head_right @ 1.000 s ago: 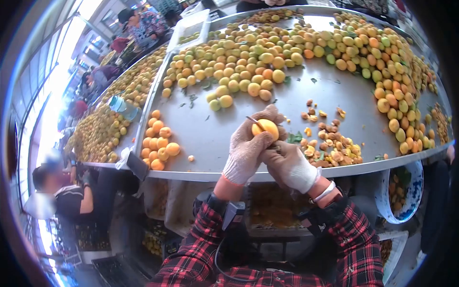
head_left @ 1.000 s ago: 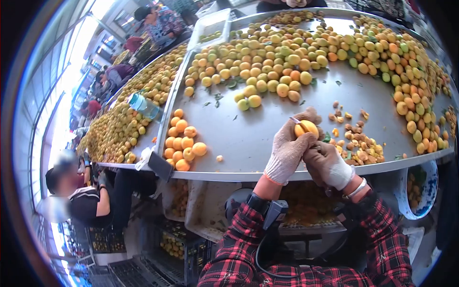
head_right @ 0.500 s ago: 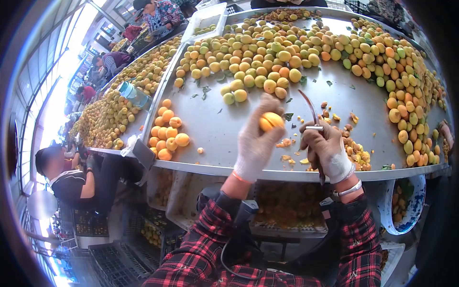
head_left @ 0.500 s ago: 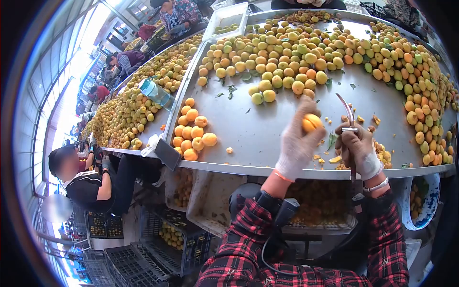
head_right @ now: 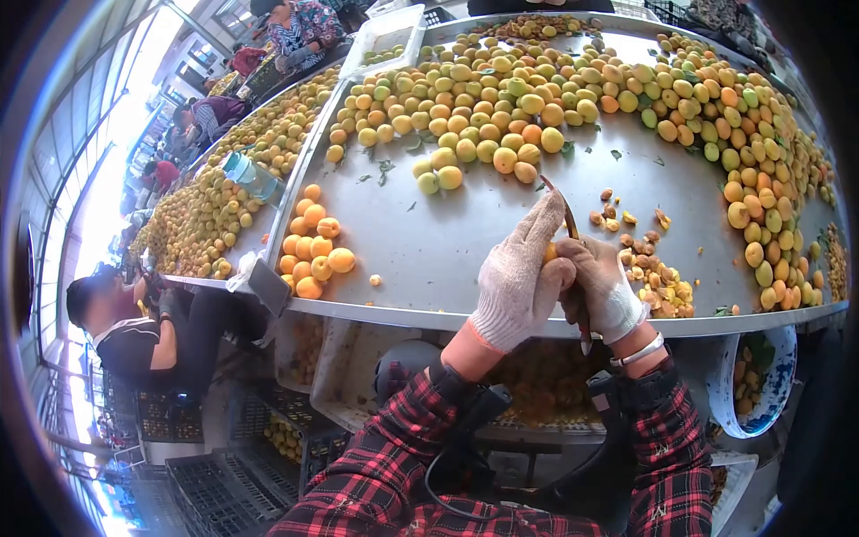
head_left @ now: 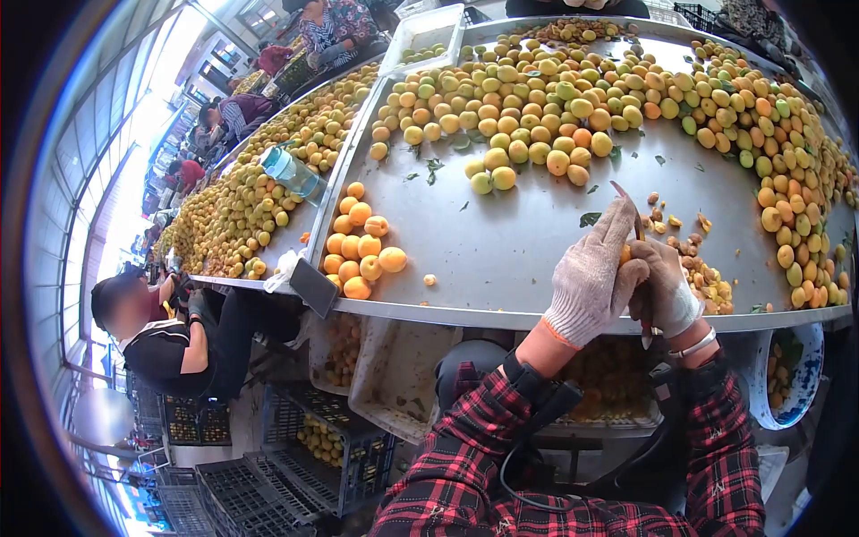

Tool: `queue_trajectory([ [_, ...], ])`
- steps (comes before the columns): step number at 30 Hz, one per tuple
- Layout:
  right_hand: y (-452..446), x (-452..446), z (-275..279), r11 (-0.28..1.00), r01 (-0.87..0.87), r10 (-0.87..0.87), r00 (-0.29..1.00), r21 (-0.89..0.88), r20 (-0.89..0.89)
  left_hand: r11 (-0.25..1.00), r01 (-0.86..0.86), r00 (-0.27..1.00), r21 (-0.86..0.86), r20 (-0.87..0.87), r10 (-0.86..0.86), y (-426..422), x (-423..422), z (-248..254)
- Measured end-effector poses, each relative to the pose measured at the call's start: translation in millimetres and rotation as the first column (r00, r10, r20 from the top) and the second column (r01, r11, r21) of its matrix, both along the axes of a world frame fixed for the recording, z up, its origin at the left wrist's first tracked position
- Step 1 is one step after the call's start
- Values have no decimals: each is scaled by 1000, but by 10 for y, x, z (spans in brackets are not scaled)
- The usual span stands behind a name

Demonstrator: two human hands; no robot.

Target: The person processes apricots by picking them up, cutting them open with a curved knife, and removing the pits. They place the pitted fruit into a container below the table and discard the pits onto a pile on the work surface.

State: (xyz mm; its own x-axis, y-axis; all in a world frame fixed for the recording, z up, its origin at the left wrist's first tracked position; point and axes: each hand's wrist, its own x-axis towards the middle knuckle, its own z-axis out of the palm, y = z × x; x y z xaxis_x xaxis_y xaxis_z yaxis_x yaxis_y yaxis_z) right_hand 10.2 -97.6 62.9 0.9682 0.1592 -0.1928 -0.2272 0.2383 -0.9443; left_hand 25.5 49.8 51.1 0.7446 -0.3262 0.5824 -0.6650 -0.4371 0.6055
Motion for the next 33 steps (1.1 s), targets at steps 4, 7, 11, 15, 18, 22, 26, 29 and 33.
queue_trajectory([
  [4, 96, 44, -141, 980, 184, -181, 982, -73, 54, 962, -37, 990, -269, -141, -1, -83, 2, -126],
  [7, 123, -2, -78, 967, 188, -157, 971, -171, 181, 880, -48, 950, -472, -293, -105, -93, -27, -143],
  [11, 169, -33, -110, 892, 348, -176, 854, -287, 489, 608, -158, 786, -778, -472, -399, -196, -12, -95],
  [15, 115, -41, -100, 773, 460, -53, 733, -437, 678, 566, -133, 744, -814, -459, -486, -111, 35, -225],
  [18, 83, -60, 60, 971, 205, -175, 958, -119, 228, 459, -328, 495, -826, -564, -661, -14, 66, -88],
  [22, -105, -72, 99, 977, 79, -85, 996, 198, 21, 747, -200, 643, -635, -659, -389, 33, 12, -62],
  [26, -363, -31, 45, 963, 46, -63, 996, 264, 59, 747, 17, 785, -664, -453, -421, 83, -29, 36],
  [29, -527, -6, -6, 972, 49, -86, 984, 230, 154, 784, 201, 607, -587, -554, -570, 325, -134, 282],
  [33, -456, -34, 89, 922, 69, -124, 985, 380, 121, 825, 269, 501, -497, -660, -560, 321, -68, 288],
])
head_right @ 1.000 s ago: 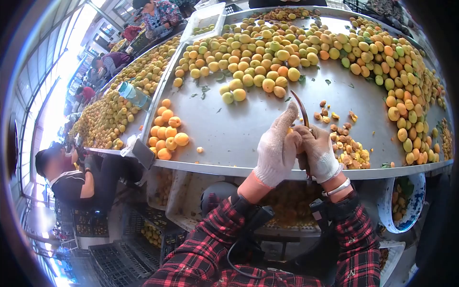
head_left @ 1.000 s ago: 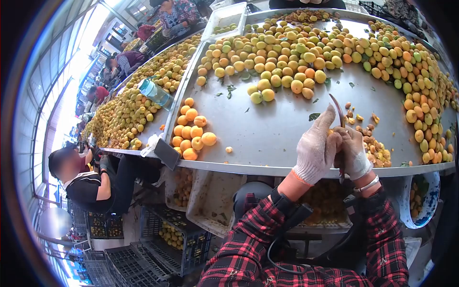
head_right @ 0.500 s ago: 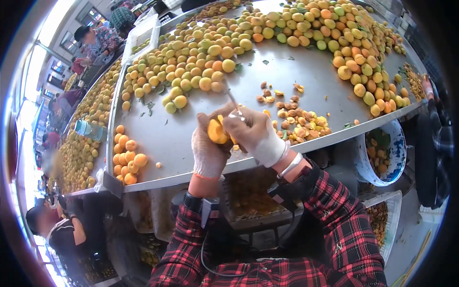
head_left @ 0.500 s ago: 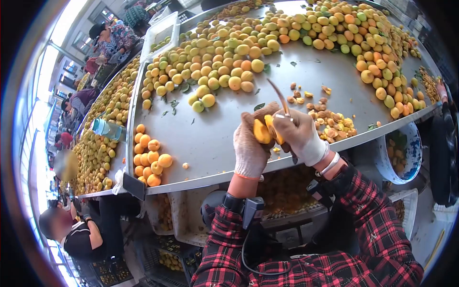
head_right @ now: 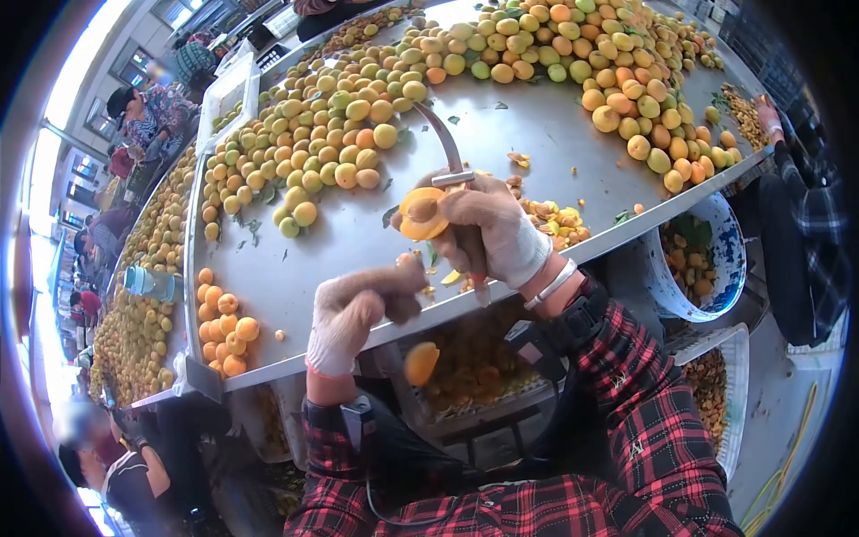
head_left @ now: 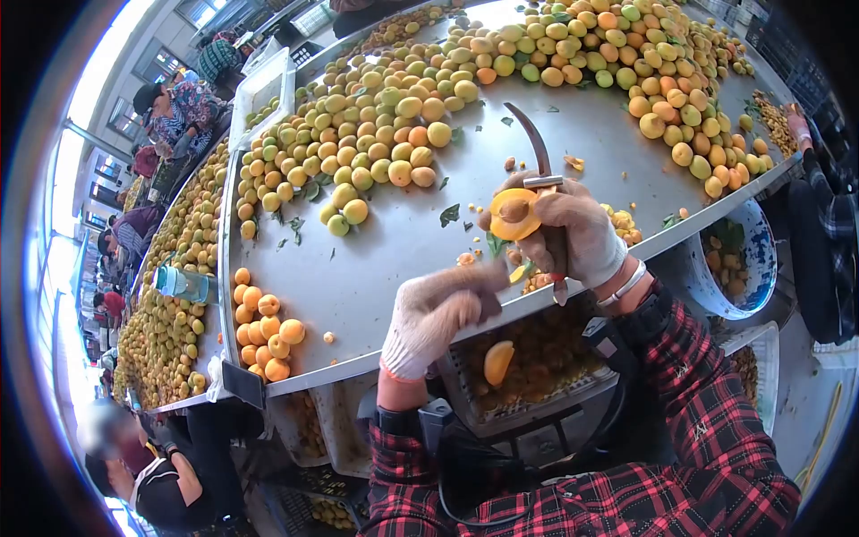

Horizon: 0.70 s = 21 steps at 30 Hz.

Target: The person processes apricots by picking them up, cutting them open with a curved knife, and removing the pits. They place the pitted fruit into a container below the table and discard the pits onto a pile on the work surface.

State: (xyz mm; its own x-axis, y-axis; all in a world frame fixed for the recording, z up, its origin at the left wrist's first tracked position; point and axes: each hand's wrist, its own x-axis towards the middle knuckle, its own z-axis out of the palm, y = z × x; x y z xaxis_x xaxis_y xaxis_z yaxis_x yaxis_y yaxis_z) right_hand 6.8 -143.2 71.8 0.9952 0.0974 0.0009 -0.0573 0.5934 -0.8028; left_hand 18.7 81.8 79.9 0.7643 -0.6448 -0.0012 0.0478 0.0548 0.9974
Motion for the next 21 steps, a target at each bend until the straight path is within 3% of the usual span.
queue_trajectory([
  [1, 26, -1, 14, 999, 27, -25, 999, 36, -44, 985, -146, 989, 87, -13, 148, -66, -2, 19],
  [2, 16, -16, 24, 999, -36, 36, 997, -9, -65, 980, -200, 960, 3, 203, 195, -88, 38, -119],
  [3, 47, -22, 43, 999, -42, 41, 997, -7, -65, 979, -206, 958, 4, 203, 200, -172, 31, -211],
  [5, 169, -24, 89, 972, -120, 89, 984, -200, -157, 814, -393, 903, -429, -348, 253, -343, 31, -346],
  [6, 300, -42, 109, 945, -62, 30, 994, -322, -103, 948, -211, 977, -238, -86, 196, -333, 133, -371],
  [7, 392, 3, -126, 901, 7, 34, 996, -435, 85, 948, -215, 976, -236, -86, 200, -398, 106, -346],
  [9, 485, 80, -360, 701, 355, 35, 849, -618, 527, 647, -604, 768, -466, -559, 314, -593, -5, -288],
  [11, 509, 106, -335, 747, 309, 31, 868, -589, 495, 661, -539, 815, -522, -522, 252, -478, 60, -427],
  [13, 459, 118, -236, 788, 265, 27, 887, -556, 462, 764, -549, 800, -339, -478, 363, -381, 79, -478],
  [15, 341, 104, 7, 914, 125, -64, 984, -387, 167, 728, -568, 800, -384, -465, 378, -466, 52, -397],
  [19, 240, 184, 206, 951, 306, -303, 951, -42, 60, 817, -509, 812, -271, -465, 352, -543, -31, -380],
  [21, 259, 228, 216, 938, 347, -346, 935, -3, 79, 874, -437, 836, -210, -454, 309, -582, -73, -397],
])
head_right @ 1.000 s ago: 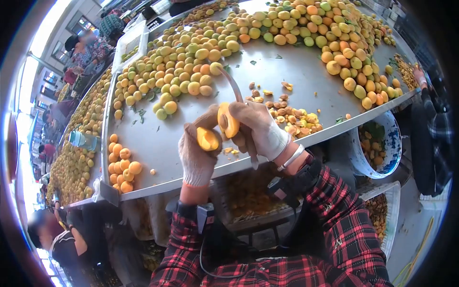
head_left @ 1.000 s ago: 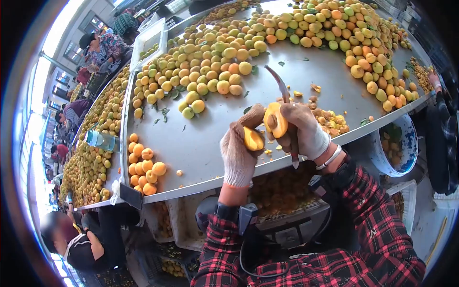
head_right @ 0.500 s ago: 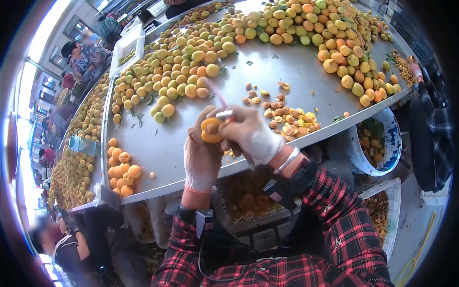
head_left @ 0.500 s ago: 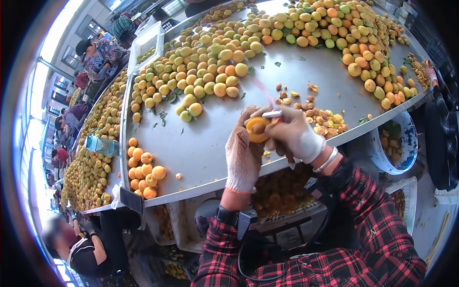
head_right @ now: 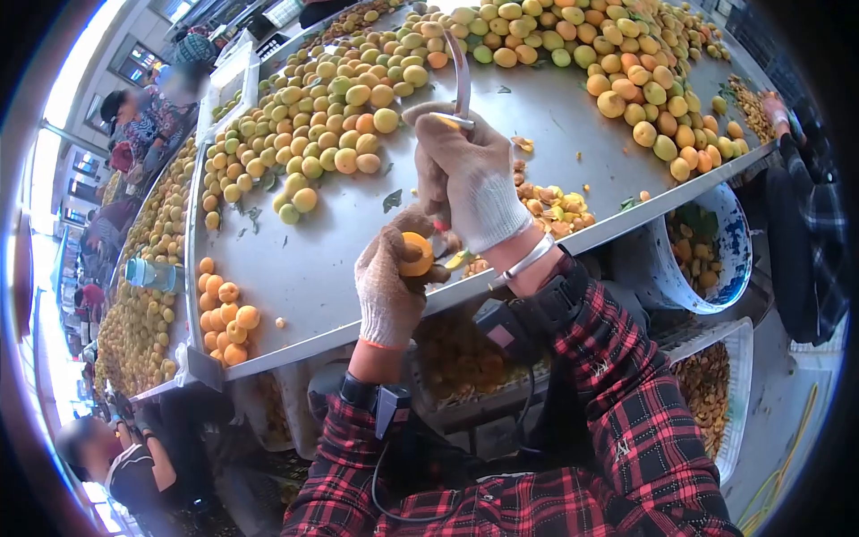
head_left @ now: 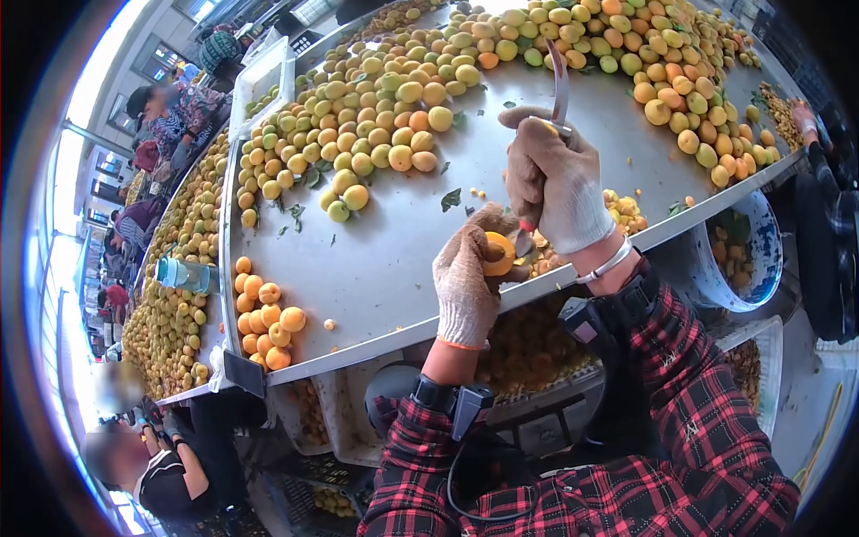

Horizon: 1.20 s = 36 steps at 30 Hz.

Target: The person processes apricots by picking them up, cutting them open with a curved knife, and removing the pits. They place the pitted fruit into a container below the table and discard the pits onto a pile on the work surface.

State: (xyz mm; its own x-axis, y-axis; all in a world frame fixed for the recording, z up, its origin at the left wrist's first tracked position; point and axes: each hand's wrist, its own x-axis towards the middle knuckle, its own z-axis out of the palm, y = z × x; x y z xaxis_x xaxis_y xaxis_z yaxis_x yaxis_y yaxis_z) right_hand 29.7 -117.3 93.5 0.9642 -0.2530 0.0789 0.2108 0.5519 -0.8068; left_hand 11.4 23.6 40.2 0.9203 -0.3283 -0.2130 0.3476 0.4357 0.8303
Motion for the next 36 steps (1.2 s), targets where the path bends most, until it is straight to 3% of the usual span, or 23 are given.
queue_trajectory([
  [2, 8, 21, -4, 995, 56, -59, 998, 81, 35, 997, -35, 999, 65, 21, 33, -68, -55, 0],
  [4, -10, 10, 2, 997, 70, -71, 997, 34, 25, 994, 69, 997, 88, 14, -71, -81, -57, -10],
  [10, 0, -32, -14, 995, 88, -85, 994, -50, 63, 974, 50, 998, 220, -44, -42, -142, -97, 38],
  [12, 22, -36, -66, 991, 92, -76, 986, -98, 148, 970, 14, 999, 242, -51, -1, -177, -113, -30],
  [14, 80, -66, -63, 987, 89, -66, 983, -131, 170, 961, -114, 989, 250, 118, 87, -217, -106, -117],
  [15, 99, -81, -68, 982, 85, -56, 984, -166, 172, 966, -47, 998, 255, 47, 36, -195, -160, -59],
  [17, 132, -84, -109, 973, 77, -45, 988, -216, 151, 952, -91, 990, 292, 134, 53, -187, -145, -190],
  [20, 143, -103, -103, 993, -42, 54, 993, -114, 106, 936, -130, 974, 326, 220, 59, -170, -136, -210],
  [24, 148, -115, -66, 975, -125, 147, 983, -182, 111, 925, -95, 968, 367, 251, 0, -144, -130, -221],
  [26, 118, -116, -50, 952, -259, 278, 955, -166, 106, 946, -90, 972, 312, 235, 15, -124, -120, -292],
  [28, 78, -105, -56, 933, -319, 342, 931, -164, 132, 853, -10, 932, 522, 314, -181, -69, -107, -337],
  [29, 66, -104, -58, 913, -375, 399, 904, -163, 157, 853, -12, 932, 522, 314, -179, -53, -106, -336],
  [31, 61, -124, -36, 903, -396, 422, 891, -166, 169, 683, -185, 661, 707, 603, -446, -25, -109, -317],
  [32, 57, -138, -24, 894, -415, 442, 879, -168, 182, 683, -184, 662, 707, 603, -445, -19, -119, -300],
  [34, 49, -168, 0, 880, -455, 474, 855, -134, 209, 782, -190, 536, 593, 730, -423, -14, -144, -275],
  [36, 40, -172, -7, 864, -493, 503, 831, -102, 239, 789, -142, 558, 598, 707, -435, -22, -159, -305],
])
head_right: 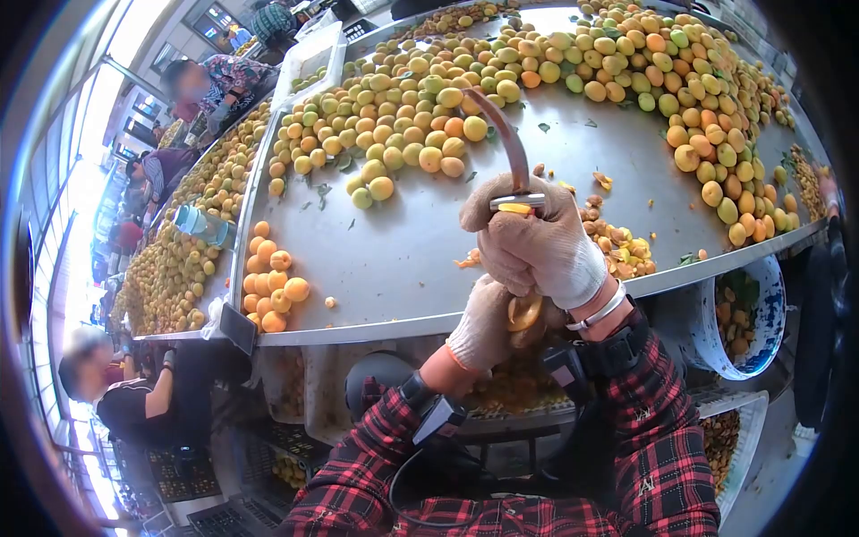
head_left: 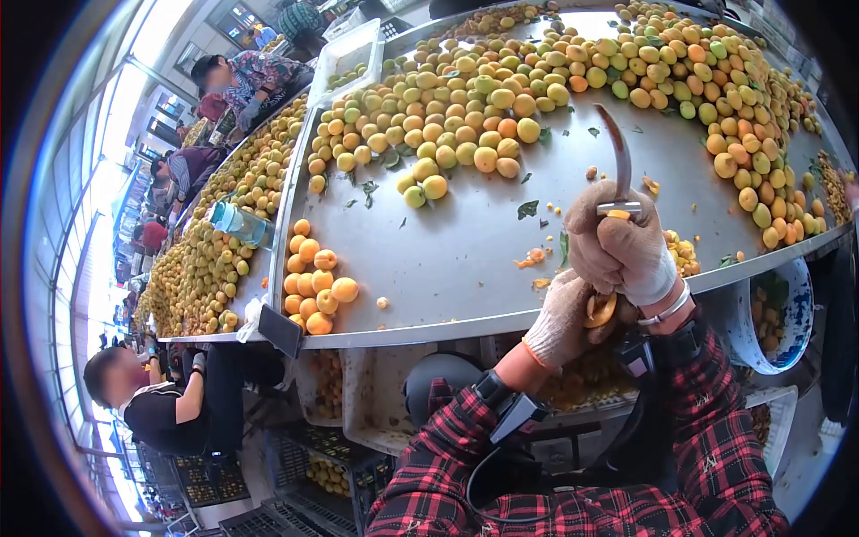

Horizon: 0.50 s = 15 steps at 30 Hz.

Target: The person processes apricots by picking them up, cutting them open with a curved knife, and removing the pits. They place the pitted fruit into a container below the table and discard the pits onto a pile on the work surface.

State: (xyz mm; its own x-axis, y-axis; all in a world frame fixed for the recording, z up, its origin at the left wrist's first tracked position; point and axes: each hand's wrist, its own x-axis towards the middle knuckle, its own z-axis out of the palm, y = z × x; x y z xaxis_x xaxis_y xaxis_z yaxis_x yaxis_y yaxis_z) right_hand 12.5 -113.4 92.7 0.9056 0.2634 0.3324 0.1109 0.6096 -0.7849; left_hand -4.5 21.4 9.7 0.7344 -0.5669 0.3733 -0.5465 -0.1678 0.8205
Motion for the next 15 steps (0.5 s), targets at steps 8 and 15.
queue_trajectory([
  [8, -45, 89, -83, 947, 298, -289, 954, 119, -84, 984, -132, 940, -119, -329, 86, -43, 63, 163],
  [15, -179, 112, -198, 818, 336, -386, 922, -468, -13, 693, -551, 550, -464, -827, -117, 65, 259, 208],
])
